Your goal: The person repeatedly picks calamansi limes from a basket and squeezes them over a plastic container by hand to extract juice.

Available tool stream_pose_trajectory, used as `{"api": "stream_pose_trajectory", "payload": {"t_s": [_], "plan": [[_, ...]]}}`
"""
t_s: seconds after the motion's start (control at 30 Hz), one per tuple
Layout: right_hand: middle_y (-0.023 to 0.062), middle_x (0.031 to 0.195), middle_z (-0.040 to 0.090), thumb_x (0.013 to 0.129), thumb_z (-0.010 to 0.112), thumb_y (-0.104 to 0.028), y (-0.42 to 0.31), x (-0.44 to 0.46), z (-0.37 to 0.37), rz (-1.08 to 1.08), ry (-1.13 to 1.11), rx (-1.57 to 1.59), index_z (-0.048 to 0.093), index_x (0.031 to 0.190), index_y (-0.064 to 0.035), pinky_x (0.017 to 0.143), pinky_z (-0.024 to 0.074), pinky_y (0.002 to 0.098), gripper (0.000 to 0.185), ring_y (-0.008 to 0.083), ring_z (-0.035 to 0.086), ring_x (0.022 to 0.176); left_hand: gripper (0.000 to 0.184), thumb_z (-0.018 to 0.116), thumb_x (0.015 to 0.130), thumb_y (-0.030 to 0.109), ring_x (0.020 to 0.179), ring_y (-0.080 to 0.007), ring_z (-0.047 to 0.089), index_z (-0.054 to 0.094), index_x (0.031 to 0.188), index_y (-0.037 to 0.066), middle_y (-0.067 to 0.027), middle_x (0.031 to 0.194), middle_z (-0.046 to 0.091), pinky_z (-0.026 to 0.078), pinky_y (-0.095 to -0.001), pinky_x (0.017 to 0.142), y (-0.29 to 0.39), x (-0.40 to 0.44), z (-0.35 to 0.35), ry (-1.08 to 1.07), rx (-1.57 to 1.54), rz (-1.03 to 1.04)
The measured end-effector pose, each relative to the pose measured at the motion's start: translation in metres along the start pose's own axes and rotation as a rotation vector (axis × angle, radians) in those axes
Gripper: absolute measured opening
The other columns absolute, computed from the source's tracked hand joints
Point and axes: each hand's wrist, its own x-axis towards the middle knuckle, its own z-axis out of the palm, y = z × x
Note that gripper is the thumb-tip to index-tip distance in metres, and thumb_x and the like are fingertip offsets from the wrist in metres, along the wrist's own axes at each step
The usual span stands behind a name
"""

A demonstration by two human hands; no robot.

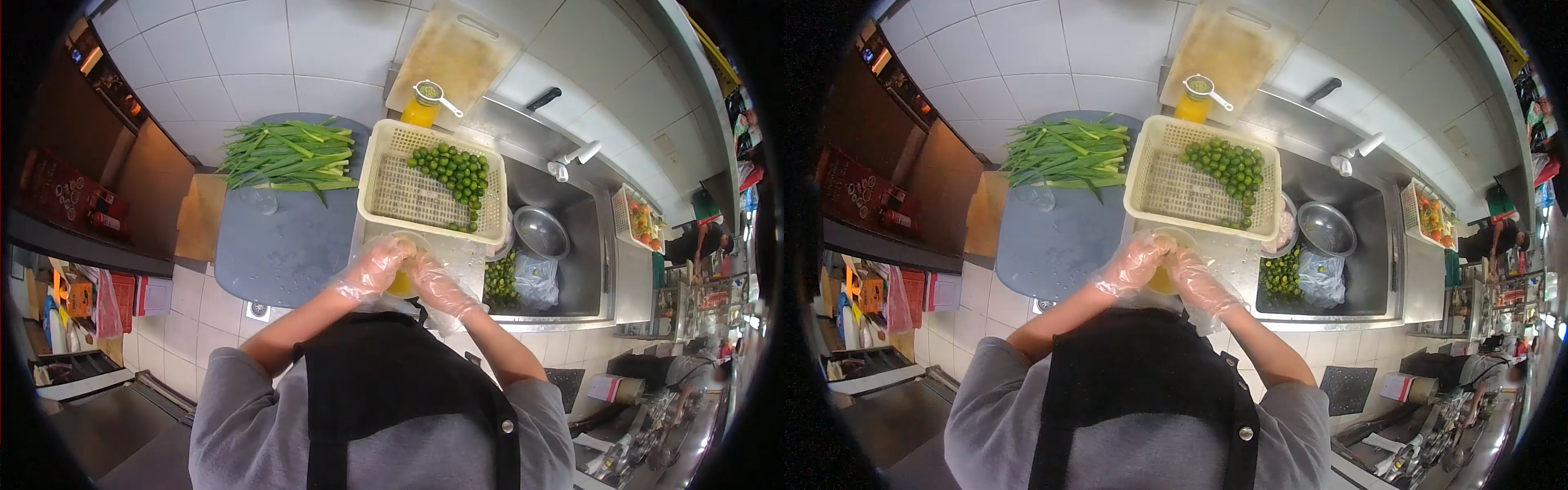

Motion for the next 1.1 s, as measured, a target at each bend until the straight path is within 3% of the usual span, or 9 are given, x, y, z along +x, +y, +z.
{"api": "stream_pose_trajectory", "payload": {"t_s": [0.07, 0.13, 0.23, 0.47, 0.63, 0.73, 0.87, 0.93, 1.1], "plan": [[0.0274, 0.105, 0.061, 0.101, 0.047, -0.018, 0.016, -0.001, 0.014, -0.156, 0.02, -0.138, 0.054, 0.118, 0.0022, 0.081, 0.0493, 0.044, 0.027, 0.042, 0.06, 0.096, 0.008, 0.06, 0.086, 0.004, 0.085, -0.0367, 0.061, 0.062, 0.094, 0.004, -0.0145, 0.089, 0.064, 0.049, -0.0444, 0.074, -0.004, 0.004, 0.0, -0.043, 0.045, 0.041], [0.0255, 0.097, 0.062, 0.101, 0.045, -0.014, 0.014, 0.003, 0.02, 0.127, -0.016, -0.087, 0.054, 0.11, 0.0019, 0.077, 0.0499, 0.0467, 0.02, 0.0422, 0.061, 0.091, 0.002, 0.06, 0.084, 0.005, 0.08, -0.0387, 0.061, 0.06, 0.086, 0.004, -0.0169, 0.08, 0.061, 0.048, -0.0462, 0.07, 0.008, 0.009, -0.005, 0.051, 0.261, 0.214], [0.0228, 0.088, 0.063, 0.1, 0.047, -0.011, 0.008, 0.007, 0.019, 0.087, 0.096, -0.141, 0.053, 0.104, 0.0012, 0.073, 0.0504, 0.0471, 0.015, 0.0419, 0.062, 0.084, 0.004, 0.061, 0.081, 0.005, 0.077, -0.0396, 0.06, 0.06, 0.086, 0.005, -0.0179, 0.079, 0.06, 0.048, -0.0478, 0.069, 0.01, 0.013, -0.009, -0.052, 0.354, 0.148], [0.0216, 0.072, 0.058, 0.092, 0.055, -0.009, -0.007, 0.015, 0.007, 0.063, 0.186, -0.367, 0.05, 0.094, -0.0012, 0.065, 0.0501, 0.0465, 0.01, 0.0383, 0.063, 0.073, 0.009, 0.064, 0.085, 0.01, 0.082, -0.0399, 0.062, 0.064, 0.093, 0.007, -0.0153, 0.087, 0.063, 0.05, -0.0458, 0.072, 0.02, 0.008, -0.012, 0.102, 0.165, 0.125], [0.0279, 0.101, 0.061, 0.098, 0.052, -0.021, -0.024, 0.013, -0.025, 0.171, 0.02, 0.028, 0.049, 0.108, 0.0004, 0.085, 0.0484, 0.0515, 0.024, 0.0449, 0.06, 0.099, 0.034, 0.048, 0.103, 0.029, 0.087, -0.0252, 0.063, 0.067, 0.105, 0.002, -0.0142, 0.097, 0.067, 0.049, -0.0364, 0.083, 0.029, 0.01, -0.014, -0.001, -0.405, -0.207], [0.0306, 0.132, 0.05, 0.102, 0.048, -0.026, -0.017, 0.01, -0.031, 0.126, -0.057, 0.224, 0.045, 0.134, -0.0001, 0.099, 0.0418, 0.0496, 0.041, 0.0467, 0.052, 0.116, 0.034, 0.048, 0.103, 0.029, 0.09, -0.0299, 0.063, 0.067, 0.108, 0.001, -0.0179, 0.102, 0.068, 0.05, -0.0366, 0.083, 0.034, 0.01, -0.019, 0.06, -0.182, -0.039], [0.0317, 0.131, 0.052, 0.104, 0.044, -0.029, -0.031, 0.008, -0.049, 0.197, -0.155, 0.281, 0.04, 0.141, -0.0011, 0.097, 0.0437, 0.0492, 0.047, 0.0479, 0.053, 0.113, 0.025, 0.053, 0.098, 0.02, 0.091, -0.0357, 0.063, 0.066, 0.108, 0.002, -0.0186, 0.101, 0.067, 0.05, -0.0399, 0.082, 0.031, 0.011, -0.021, 0.032, -0.13, 0.049], [0.0294, 0.101, 0.062, 0.105, 0.043, -0.027, -0.038, 0.01, -0.043, 0.216, -0.077, 0.162, 0.048, 0.117, 0.0019, 0.079, 0.0473, 0.0539, 0.032, 0.0479, 0.06, 0.094, 0.02, 0.057, 0.089, 0.011, 0.091, -0.0404, 0.061, 0.065, 0.105, 0.004, -0.0189, 0.099, 0.066, 0.05, -0.045, 0.081, 0.02, 0.009, -0.013, 0.048, 0.104, 0.175], [0.028, 0.087, 0.062, 0.102, 0.045, -0.023, -0.024, 0.0, -0.016, 0.201, -0.013, -0.072, 0.05, 0.111, 0.0015, 0.074, 0.0493, 0.0537, 0.026, 0.0476, 0.062, 0.084, 0.016, 0.055, 0.09, 0.008, 0.089, -0.04, 0.061, 0.064, 0.103, 0.005, -0.0178, 0.098, 0.065, 0.05, -0.0458, 0.079, 0.015, 0.002, -0.005, 0.088, 0.149, 0.187]]}}
